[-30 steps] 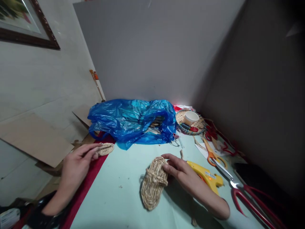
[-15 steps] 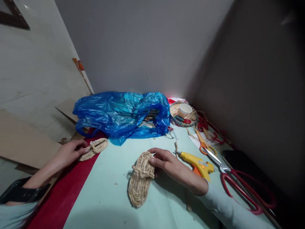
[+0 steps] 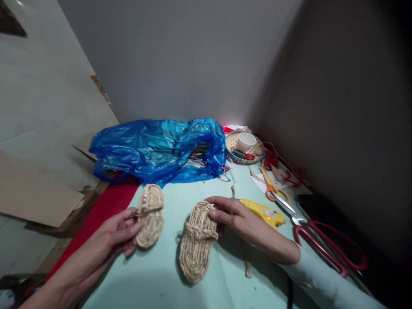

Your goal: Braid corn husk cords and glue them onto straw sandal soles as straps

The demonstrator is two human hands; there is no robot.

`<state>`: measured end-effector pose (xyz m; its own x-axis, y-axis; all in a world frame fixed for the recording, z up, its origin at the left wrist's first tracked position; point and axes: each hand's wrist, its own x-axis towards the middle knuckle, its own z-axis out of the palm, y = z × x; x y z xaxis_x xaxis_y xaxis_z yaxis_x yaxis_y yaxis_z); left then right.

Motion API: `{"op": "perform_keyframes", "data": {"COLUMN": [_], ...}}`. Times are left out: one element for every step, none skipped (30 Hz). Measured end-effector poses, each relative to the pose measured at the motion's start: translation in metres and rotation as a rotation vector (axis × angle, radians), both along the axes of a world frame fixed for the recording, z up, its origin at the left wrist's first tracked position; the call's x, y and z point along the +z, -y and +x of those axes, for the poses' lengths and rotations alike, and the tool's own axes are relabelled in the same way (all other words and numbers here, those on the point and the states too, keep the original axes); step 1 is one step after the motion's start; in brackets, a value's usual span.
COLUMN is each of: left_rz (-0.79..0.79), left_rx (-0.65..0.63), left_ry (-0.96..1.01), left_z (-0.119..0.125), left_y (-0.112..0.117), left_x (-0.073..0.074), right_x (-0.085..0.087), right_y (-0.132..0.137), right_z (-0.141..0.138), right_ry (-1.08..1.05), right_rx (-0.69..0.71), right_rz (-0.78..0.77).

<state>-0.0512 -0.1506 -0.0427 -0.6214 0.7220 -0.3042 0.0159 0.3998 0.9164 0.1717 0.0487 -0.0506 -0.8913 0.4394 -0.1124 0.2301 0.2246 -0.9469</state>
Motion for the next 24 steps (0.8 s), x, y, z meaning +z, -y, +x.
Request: {"op": "perform_keyframes", "data": {"left_rz": [-0.015, -0.032, -0.043, -0.052, -0.066, -0.086, -0.114, -0.143, -0.174, -0.212, -0.245, -0.270, -0.288, -0.301, -0.312, -0.322, -0.332, -0.344, -0.349, -0.347, -0.347, -0.354, -0.367, -0.381], "left_rx": [-0.083, -0.156, -0.220, -0.275, -0.324, -0.365, -0.396, -0.419, -0.432, -0.438, -0.446, -0.464, -0.492, -0.527, -0.568, -0.613, -0.644, -0.654, -0.650, -0.633, -0.613, -0.597, -0.583, -0.578], "left_ry": [0.033, 0.069, 0.089, 0.094, 0.095, 0.090, 0.080, 0.069, 0.054, 0.034, 0.003, -0.043, -0.103, -0.170, -0.232, -0.276, -0.304, -0.317, -0.326, -0.336, -0.352, -0.365, -0.380, -0.387], "left_z": [0.010, 0.019, 0.026, 0.032, 0.037, 0.040, 0.042, 0.043, 0.043, 0.041, 0.039, 0.037, 0.033, 0.030, 0.026, 0.024, 0.022, 0.021, 0.020, 0.021, 0.021, 0.022, 0.022, 0.023], "left_y": [-0.007, -0.014, -0.021, -0.027, -0.031, -0.034, -0.036, -0.037, -0.036, -0.035, -0.034, -0.033, -0.032, -0.031, -0.031, -0.032, -0.032, -0.033, -0.034, -0.034, -0.034, -0.034, -0.034, -0.035], "left_x": [-0.007, -0.013, -0.018, -0.023, -0.026, -0.028, -0.029, -0.030, -0.031, -0.031, -0.032, -0.032, -0.033, -0.033, -0.033, -0.033, -0.033, -0.033, -0.033, -0.033, -0.034, -0.035, -0.036, -0.037], "right_x": [0.000, -0.001, -0.002, -0.003, -0.005, -0.006, -0.007, -0.007, -0.007, -0.007, -0.006, -0.005, -0.005, -0.005, -0.005, -0.005, -0.006, -0.006, -0.007, -0.007, -0.006, -0.006, -0.005, -0.003], "right_y": [-0.003, -0.006, -0.009, -0.012, -0.014, -0.016, -0.016, -0.015, -0.014, -0.012, -0.010, -0.008, -0.007, -0.006, -0.006, -0.006, -0.007, -0.008, -0.009, -0.010, -0.011, -0.011, -0.012, -0.012], "right_z": [0.003, 0.006, 0.009, 0.011, 0.013, 0.015, 0.016, 0.016, 0.016, 0.016, 0.015, 0.015, 0.014, 0.014, 0.013, 0.013, 0.012, 0.011, 0.010, 0.010, 0.009, 0.009, 0.009, 0.010], "right_ry": [0.007, 0.017, 0.028, 0.045, 0.065, 0.087, 0.111, 0.133, 0.155, 0.174, 0.190, 0.206, 0.219, 0.231, 0.241, 0.250, 0.259, 0.267, 0.273, 0.279, 0.284, 0.287, 0.288, 0.287], "right_rx": [0.000, -0.002, -0.007, -0.011, -0.013, -0.013, -0.017, -0.026, -0.041, -0.058, -0.075, -0.088, -0.095, -0.098, -0.100, -0.102, -0.105, -0.109, -0.111, -0.113, -0.113, -0.112, -0.110, -0.105], "right_rz": [0.076, 0.141, 0.190, 0.218, 0.235, 0.259, 0.286, 0.316, 0.349, 0.382, 0.414, 0.442, 0.467, 0.488, 0.506, 0.521, 0.533, 0.541, 0.548, 0.552, 0.554, 0.556, 0.557, 0.556]}}
